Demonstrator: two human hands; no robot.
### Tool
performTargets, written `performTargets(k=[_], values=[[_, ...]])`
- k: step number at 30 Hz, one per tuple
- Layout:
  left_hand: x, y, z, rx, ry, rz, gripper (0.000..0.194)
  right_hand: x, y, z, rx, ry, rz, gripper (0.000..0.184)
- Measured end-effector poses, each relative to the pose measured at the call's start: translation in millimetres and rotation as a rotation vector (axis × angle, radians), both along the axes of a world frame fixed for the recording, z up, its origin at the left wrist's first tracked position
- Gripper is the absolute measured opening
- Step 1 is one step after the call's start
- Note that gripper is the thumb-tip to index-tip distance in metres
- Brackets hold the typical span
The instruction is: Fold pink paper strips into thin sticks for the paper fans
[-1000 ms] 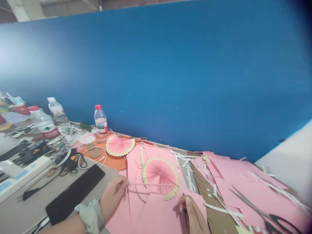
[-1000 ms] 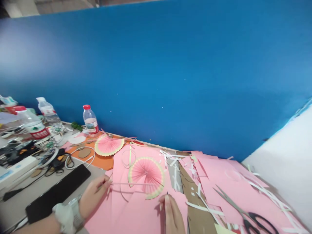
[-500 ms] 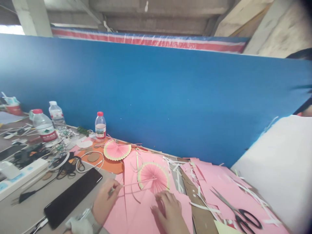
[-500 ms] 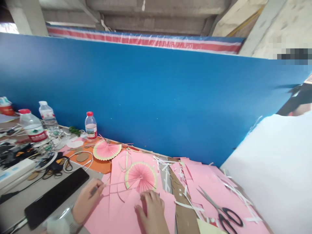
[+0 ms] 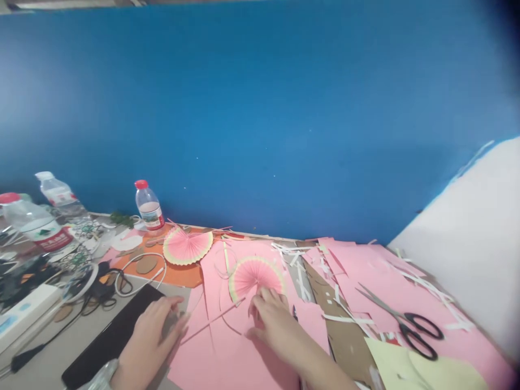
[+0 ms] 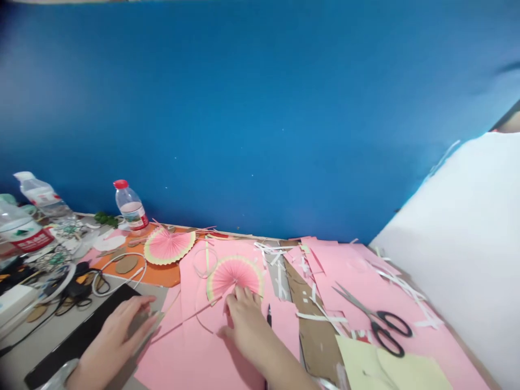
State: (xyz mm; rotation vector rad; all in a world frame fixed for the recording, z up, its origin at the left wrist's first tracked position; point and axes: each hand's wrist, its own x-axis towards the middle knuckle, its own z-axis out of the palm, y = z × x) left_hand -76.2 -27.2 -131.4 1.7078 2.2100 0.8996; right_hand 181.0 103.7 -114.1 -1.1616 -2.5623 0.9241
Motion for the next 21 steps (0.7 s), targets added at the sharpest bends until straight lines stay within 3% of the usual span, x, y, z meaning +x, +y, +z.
performTargets(k=[2, 5, 8, 10, 13, 15, 17, 19, 21], values=[[6.8, 15.5, 24.7, 0.017, 0.014, -0.071, 0.029, 4.4, 3.3, 4.1, -0.032, 0.001, 0.050, 0.011], [30.8, 43.7, 76.2, 0.029, 0.011, -0.200, 0.027, 10.1, 8.9, 22.5, -0.080, 0.000, 0.125, 0.010], [63.6, 66.4, 126.4, 0.072, -0.004, -0.360, 0.028, 14.3, 12.3, 61.5, -0.066, 0.020, 0.191, 0.011], [83.6, 74.5, 149.6, 0.138, -0.012, -0.447, 0.033, 17.9, 11.0, 94.1, -0.015, 0.042, 0.200, 0.010], [102.5, 78.3, 165.8, 0.249, 0.021, -0.496, 0.035, 27.7, 3.8, 135.9, 0.082, 0.080, 0.162, 0.016], [106.5, 78.7, 168.1, 0.234, -0.015, -0.526, 0.039, 37.6, -2.2, 151.6, 0.228, 0.106, 0.067, 0.021], [105.1, 79.3, 168.1, 0.118, -0.070, -0.635, 0.038, 48.6, -6.9, 157.7, 0.349, 0.198, -0.014, 0.021], [100.6, 80.5, 168.4, -0.034, -0.074, -0.733, 0.025, 58.0, -9.3, 158.3, 0.460, 0.300, -0.052, 0.018], [94.7, 82.3, 169.6, -0.129, -0.015, -0.755, 0.019, 64.5, -9.9, 157.3, 0.532, 0.384, -0.054, 0.013]])
